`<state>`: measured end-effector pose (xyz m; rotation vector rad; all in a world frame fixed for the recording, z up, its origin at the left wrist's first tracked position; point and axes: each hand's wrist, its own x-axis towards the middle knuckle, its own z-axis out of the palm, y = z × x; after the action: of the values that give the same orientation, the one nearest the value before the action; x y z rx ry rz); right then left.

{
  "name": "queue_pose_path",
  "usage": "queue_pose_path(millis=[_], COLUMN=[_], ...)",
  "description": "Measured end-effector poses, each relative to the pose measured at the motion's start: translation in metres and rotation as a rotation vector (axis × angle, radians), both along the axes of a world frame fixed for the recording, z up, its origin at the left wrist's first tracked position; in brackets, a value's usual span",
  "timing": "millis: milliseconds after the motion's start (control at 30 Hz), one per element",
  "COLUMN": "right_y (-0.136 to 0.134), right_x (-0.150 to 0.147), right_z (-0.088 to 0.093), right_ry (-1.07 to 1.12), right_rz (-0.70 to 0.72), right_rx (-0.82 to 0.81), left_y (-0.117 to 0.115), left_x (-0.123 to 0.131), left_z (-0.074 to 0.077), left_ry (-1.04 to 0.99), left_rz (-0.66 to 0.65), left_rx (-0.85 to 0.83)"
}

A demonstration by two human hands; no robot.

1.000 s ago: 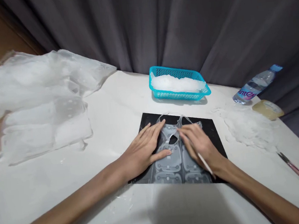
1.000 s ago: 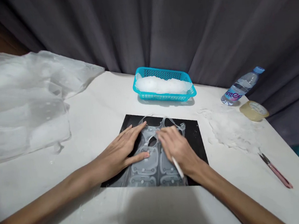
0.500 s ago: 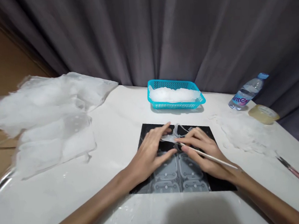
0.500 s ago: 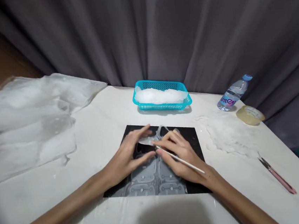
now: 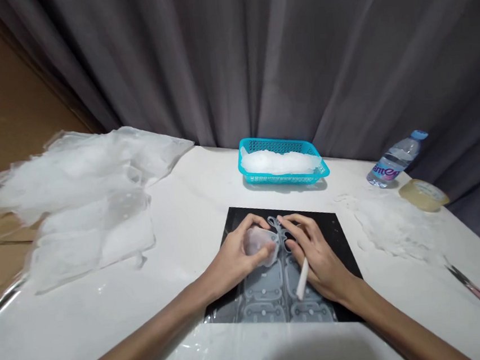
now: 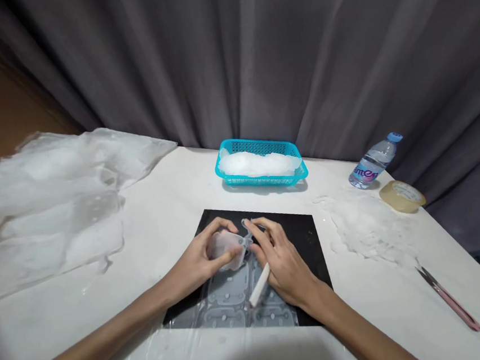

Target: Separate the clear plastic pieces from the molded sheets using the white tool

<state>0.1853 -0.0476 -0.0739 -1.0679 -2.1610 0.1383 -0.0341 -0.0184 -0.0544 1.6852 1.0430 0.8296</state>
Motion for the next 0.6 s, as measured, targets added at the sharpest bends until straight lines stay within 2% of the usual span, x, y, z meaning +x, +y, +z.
queue_pose_path(millis=[233, 600], right_y=[0.0, -0.001], right_x=[-0.005, -0.004], right_z=[0.001, 0.001], right_ry=[0.015, -0.009], right_rz=[0.027, 0.033], right_rx=[0.029, 0.082], left_y=[-0.005, -0.014], left_x=[0.003, 0.006], left_z=[0.013, 0.01], left_ry=[0.072, 0.145], left_rz=[-0.102, -0.095], left_rx=[0.001, 0.104])
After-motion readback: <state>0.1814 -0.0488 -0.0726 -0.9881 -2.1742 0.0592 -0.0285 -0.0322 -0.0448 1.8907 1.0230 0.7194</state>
